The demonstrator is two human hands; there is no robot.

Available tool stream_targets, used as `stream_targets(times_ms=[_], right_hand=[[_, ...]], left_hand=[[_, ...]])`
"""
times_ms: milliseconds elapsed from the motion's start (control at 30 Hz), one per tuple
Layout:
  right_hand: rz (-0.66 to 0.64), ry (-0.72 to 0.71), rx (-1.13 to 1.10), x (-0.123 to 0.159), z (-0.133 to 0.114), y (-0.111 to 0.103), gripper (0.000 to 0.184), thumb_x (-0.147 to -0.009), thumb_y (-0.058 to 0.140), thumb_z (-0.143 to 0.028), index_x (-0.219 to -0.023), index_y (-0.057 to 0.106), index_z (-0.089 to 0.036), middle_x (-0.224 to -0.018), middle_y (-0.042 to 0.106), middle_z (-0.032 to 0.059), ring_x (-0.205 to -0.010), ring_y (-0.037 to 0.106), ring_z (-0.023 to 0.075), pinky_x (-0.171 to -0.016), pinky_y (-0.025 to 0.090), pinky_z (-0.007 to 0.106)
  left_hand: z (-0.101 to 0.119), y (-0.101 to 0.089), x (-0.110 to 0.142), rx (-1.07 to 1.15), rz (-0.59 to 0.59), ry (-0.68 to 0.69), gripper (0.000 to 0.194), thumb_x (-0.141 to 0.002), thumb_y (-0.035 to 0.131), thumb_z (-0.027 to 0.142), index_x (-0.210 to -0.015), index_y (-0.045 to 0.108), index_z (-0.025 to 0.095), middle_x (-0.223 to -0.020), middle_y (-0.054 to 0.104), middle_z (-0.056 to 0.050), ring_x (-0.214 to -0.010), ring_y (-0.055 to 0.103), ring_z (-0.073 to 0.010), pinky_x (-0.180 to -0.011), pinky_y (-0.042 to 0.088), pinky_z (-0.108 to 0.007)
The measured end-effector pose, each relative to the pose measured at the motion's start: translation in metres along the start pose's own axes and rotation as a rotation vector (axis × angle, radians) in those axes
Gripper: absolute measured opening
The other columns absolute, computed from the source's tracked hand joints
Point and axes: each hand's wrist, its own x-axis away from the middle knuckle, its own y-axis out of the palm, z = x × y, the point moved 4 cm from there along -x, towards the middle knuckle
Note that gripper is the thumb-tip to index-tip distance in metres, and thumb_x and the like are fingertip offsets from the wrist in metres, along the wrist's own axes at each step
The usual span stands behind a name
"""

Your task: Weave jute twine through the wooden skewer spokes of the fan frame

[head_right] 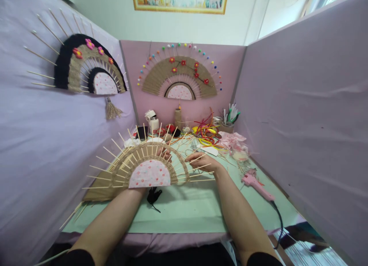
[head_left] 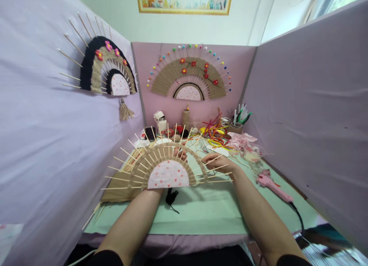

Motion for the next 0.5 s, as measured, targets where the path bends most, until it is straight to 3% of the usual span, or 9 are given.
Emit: stream_targets(times_ms=[167,333,500], right_hand=[[0.029,0.006,0.01,-0.0047,0.0067,-0.0012,0.032,-0.056,0.075,-0.034,-0.078,0.066,-0.013,-0.046,0.04,-0.0068,-0.044,0.03,0.0054,-0.047,0.021,0.022],[0.171,-0.007,0.058,-0.0077,0.0061,0.0014,0.029,-0.059,0.073,-0.038,-0.073,0.064,-0.014,-0.058,0.055,-0.0004,-0.049,0.043,0.0085,-0.049,0.03,0.024],[0.25,-0.019,0.102,-0.0071,0.0012,0.0031,0.029,-0.058,0.072,-0.039,-0.068,0.06,-0.015,-0.05,0.048,-0.0041,-0.043,0.035,0.0061,-0.044,0.023,0.022]], left_hand=[[-0.0033,-0.0018,0.0009,0.035,0.037,-0.023,0.016,-0.085,0.048,0.024,-0.075,0.056,0.015,-0.065,0.059,0.001,-0.056,0.055,-0.0102,-0.055,0.042,-0.023],[-0.0066,-0.0015,-0.0036,0.044,0.101,-0.07,0.023,-0.086,0.046,0.026,-0.068,0.053,0.014,-0.06,0.059,0.0,-0.051,0.054,-0.0106,-0.053,0.043,-0.023],[-0.008,0.0023,-0.0053,0.093,0.098,-0.109,0.021,-0.085,0.048,0.024,-0.066,0.053,0.014,-0.06,0.058,0.0,-0.053,0.055,-0.01,-0.056,0.044,-0.022]])
